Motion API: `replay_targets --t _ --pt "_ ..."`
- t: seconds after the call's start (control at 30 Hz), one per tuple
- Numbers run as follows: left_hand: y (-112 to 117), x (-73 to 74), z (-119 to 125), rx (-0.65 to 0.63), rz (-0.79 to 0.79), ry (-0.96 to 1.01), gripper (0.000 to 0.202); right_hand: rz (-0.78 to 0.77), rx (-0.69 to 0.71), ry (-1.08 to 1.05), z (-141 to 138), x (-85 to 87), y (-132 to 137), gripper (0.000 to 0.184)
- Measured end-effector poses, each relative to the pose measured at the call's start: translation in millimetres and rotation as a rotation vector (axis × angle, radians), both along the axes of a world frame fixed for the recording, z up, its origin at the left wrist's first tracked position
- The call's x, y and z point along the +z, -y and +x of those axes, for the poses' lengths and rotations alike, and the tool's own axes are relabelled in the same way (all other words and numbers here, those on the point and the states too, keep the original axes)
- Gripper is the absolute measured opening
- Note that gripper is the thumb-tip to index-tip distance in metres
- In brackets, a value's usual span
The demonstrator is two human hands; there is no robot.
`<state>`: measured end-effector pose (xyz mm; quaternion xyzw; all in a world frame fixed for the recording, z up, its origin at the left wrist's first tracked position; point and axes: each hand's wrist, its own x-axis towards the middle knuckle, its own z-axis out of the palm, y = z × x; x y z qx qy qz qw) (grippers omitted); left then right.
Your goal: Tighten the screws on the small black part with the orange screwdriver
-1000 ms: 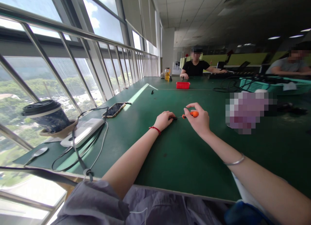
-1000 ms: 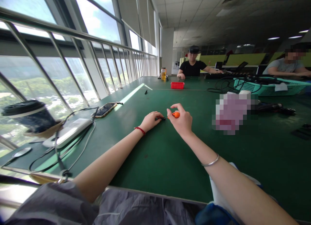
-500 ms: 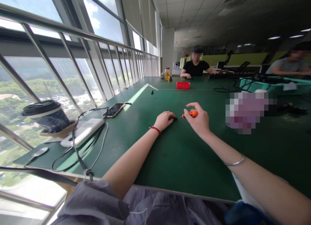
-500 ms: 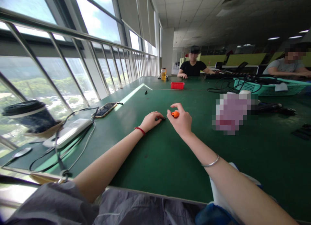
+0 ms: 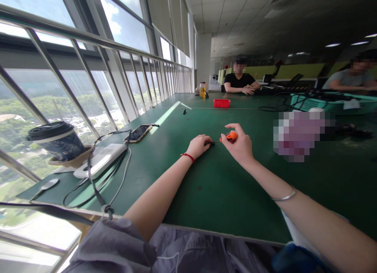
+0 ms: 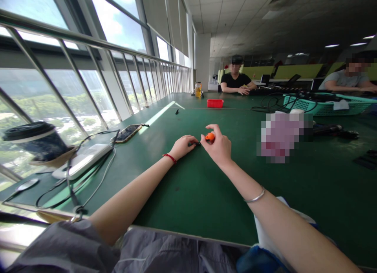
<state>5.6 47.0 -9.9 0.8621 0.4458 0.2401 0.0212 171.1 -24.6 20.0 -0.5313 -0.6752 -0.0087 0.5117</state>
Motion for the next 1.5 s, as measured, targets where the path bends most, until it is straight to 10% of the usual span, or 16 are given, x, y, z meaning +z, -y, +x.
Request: replay_targets --t 1.5 --pt "2.3 1.7 0.7 0.01 0.019 -0.038 0.024 0.064 -0.082 0.004 -2.4 1.5 0.9 0.049"
